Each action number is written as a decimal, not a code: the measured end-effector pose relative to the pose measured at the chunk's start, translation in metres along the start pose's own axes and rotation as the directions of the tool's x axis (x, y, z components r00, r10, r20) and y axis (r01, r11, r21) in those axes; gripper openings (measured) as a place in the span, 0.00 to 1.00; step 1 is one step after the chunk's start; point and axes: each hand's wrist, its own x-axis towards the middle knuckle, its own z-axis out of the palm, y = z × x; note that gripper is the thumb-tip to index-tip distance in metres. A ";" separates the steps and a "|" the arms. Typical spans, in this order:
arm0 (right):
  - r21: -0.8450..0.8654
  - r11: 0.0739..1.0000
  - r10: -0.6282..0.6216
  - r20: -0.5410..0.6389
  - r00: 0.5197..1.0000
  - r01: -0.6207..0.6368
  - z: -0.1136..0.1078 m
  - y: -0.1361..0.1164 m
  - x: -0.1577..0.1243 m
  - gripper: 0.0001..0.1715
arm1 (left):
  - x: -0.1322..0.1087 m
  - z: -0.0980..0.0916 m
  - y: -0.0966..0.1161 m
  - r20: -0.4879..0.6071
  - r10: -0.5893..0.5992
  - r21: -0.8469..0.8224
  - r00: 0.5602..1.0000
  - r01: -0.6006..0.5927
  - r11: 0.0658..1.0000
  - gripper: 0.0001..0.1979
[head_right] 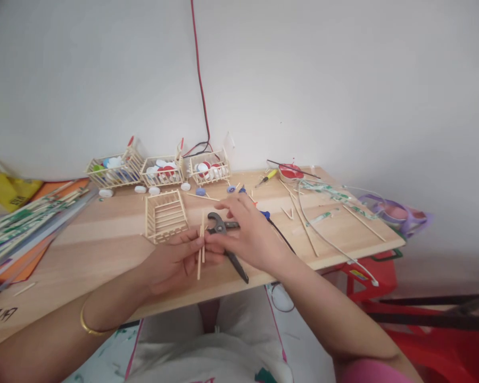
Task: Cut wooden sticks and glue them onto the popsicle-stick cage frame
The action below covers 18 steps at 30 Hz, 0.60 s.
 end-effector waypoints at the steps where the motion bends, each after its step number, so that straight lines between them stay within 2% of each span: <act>1: -0.010 1.000 -0.017 -0.013 1.000 0.016 0.002 -0.004 -0.009 0.30 | 0.000 0.001 0.001 0.002 0.024 -0.025 1.000 -0.024 0.999 0.05; 4: -0.018 0.997 -0.075 0.054 0.996 0.076 0.017 -0.014 -0.033 0.46 | -0.001 0.003 0.003 0.010 0.079 -0.062 0.997 -0.078 0.995 0.03; 6: -0.024 0.998 -0.055 0.019 0.998 0.056 0.030 -0.014 -0.044 0.50 | -0.001 0.004 0.003 0.009 0.099 -0.055 0.995 -0.098 0.994 0.02; 9: -0.022 0.999 -0.033 -0.071 0.997 0.031 0.045 -0.008 -0.047 0.43 | -0.001 0.005 0.000 0.022 0.085 -0.025 0.996 -0.084 0.996 0.04; 13: -0.041 0.998 -0.056 -0.184 0.981 0.050 0.048 -0.001 -0.041 0.33 | -0.002 0.006 -0.004 0.046 0.025 0.015 0.999 -0.026 1.000 0.06; 18: -0.049 0.996 -0.081 -0.211 0.974 0.073 0.048 0.000 -0.035 0.25 | -0.002 0.003 -0.003 0.054 0.060 0.120 0.997 -0.066 0.991 0.08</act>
